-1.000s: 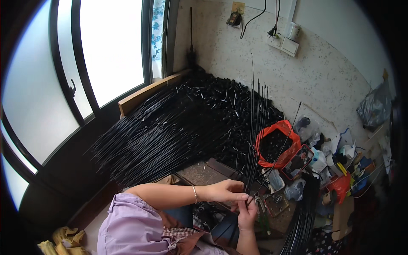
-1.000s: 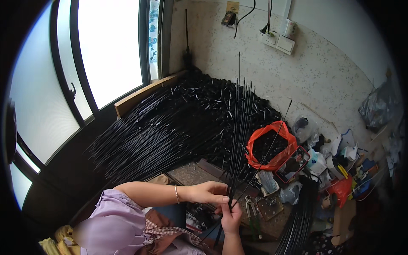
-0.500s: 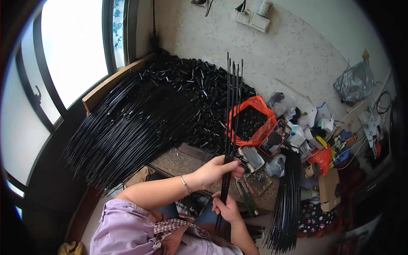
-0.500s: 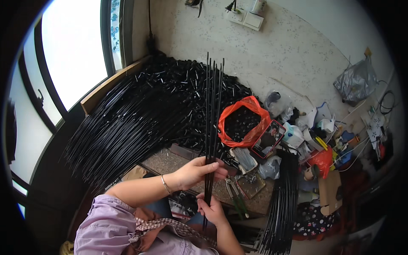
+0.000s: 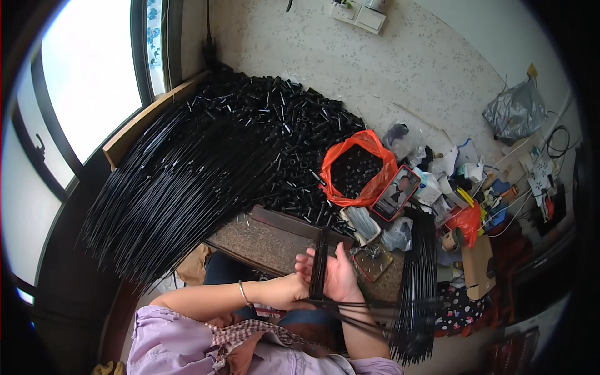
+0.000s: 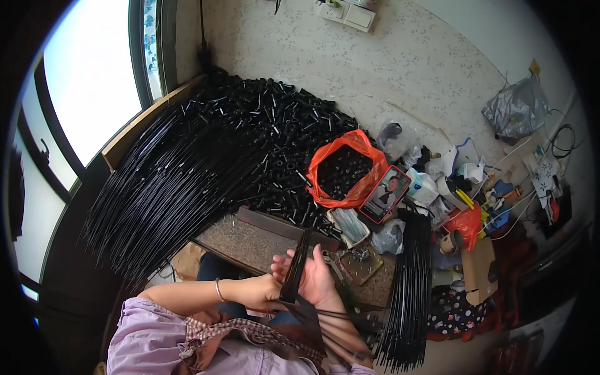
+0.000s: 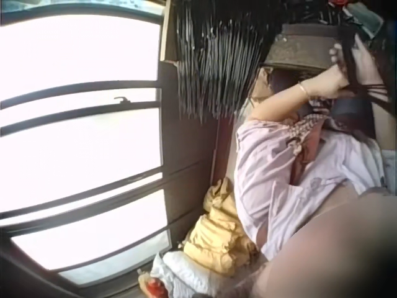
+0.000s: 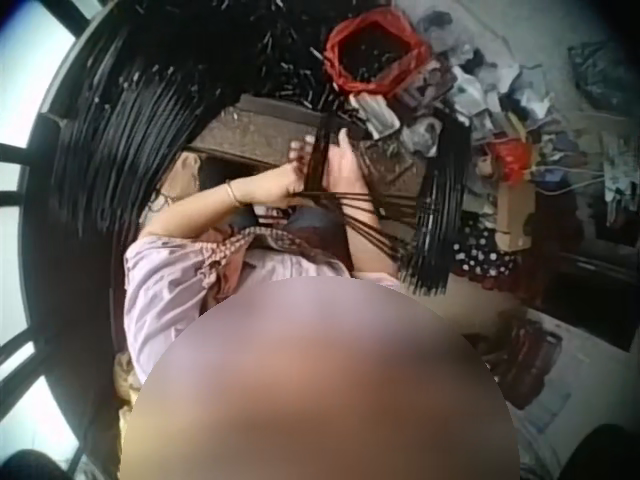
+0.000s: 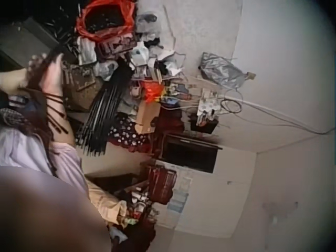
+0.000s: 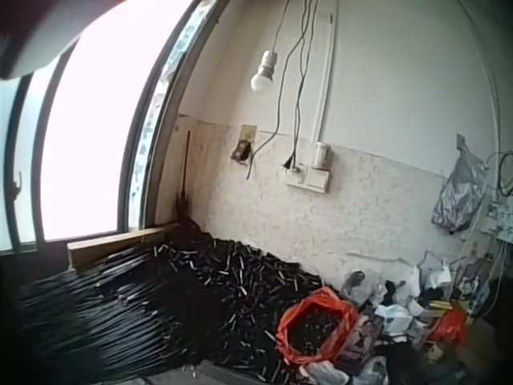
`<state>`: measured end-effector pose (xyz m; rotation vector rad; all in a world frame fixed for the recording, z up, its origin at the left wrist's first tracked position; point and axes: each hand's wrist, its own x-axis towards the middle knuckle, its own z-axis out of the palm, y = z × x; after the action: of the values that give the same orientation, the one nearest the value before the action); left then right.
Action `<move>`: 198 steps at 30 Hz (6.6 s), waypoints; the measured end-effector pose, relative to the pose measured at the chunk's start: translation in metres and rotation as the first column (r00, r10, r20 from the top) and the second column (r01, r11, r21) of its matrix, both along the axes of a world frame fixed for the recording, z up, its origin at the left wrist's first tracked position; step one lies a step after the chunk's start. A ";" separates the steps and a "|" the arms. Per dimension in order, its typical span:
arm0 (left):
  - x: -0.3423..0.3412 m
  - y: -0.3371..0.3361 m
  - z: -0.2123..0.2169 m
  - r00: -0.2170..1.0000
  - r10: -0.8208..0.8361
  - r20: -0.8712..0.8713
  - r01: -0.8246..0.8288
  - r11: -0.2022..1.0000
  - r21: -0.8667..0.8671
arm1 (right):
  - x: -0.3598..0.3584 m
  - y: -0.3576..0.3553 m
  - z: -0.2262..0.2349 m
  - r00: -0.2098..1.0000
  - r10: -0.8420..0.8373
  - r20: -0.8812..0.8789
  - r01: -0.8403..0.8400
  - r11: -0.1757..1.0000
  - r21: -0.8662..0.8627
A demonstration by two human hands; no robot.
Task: Assembling plastic tips onto umbrella ribs using pliers.
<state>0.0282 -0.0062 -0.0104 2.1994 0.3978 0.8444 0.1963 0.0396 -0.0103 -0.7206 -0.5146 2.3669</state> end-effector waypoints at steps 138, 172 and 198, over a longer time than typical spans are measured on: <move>-0.010 0.026 -0.044 0.603 0.614 -0.509 -0.397 0.785 0.476 | -0.004 -0.054 0.121 0.744 -0.565 0.356 -0.528 -0.172 0.831; -0.034 0.005 -0.048 0.566 0.490 -0.663 -0.239 0.867 0.438 | 0.012 0.106 -0.020 0.439 -0.888 0.139 -0.795 -0.312 0.520; -0.033 0.004 -0.048 0.589 0.510 -0.627 -0.252 0.853 0.458 | -0.007 0.088 -0.006 0.454 -0.876 0.162 -0.616 -0.177 0.768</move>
<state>-0.0045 -0.0024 -0.0588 2.7627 1.2627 0.1602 0.1892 0.1277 -0.0166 -0.9178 -2.1903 0.0835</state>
